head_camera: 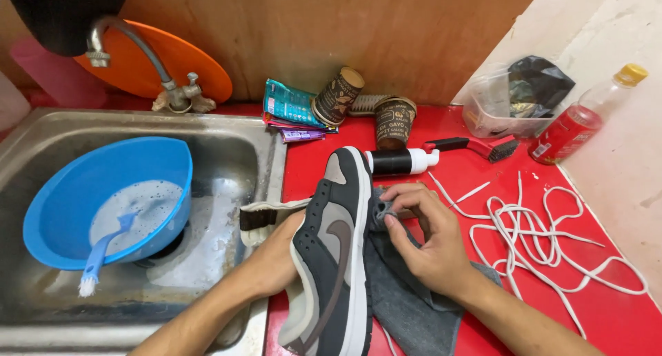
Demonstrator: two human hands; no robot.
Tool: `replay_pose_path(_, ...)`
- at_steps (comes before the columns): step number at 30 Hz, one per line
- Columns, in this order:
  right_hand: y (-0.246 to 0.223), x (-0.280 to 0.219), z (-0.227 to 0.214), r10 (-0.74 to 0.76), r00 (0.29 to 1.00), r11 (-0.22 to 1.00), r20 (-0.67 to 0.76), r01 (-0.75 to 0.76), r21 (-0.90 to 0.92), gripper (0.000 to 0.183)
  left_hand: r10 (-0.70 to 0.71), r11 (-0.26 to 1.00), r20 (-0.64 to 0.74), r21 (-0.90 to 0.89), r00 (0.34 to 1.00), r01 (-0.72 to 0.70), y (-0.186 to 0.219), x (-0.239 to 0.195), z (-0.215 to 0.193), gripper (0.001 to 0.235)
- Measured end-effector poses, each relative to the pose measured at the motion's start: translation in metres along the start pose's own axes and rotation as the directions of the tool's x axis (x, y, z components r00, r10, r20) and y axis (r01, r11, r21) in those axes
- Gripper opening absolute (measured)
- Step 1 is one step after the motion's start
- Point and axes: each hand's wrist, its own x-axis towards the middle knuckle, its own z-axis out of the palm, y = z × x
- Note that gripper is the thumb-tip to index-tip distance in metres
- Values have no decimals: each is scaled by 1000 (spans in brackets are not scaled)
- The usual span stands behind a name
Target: The person cleans a white and black sneaker using a grey cloth. They wipe the exterior sides, the heel, and the toe box of the shoe, rotating it to access different areas while working over a red countertop next to a sink.
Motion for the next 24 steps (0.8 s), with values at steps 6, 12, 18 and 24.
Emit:
replay_pose_path(6, -13, -2, 3, -113, 992, 991, 48, 116, -60, 3, -34, 998, 59, -46, 998, 37, 20, -9, -6, 31)
replay_pose_path(12, -21, -3, 7, -207, 974, 968, 90, 217, -125, 5, -10, 1000, 63, 14, 998, 9, 17, -13, -15, 21)
replay_pose_path(18, -5, -3, 1, -113, 994, 992, 9, 113, -62, 23, 40, 997, 129, 62, 991, -48, 31, -19, -18, 34)
replay_pose_path(24, -3, 7, -8, -122, 991, 978, -61, 110, -178, 20, 185, 967, 218, 132, 958, -217, 43, -29, -24, 42)
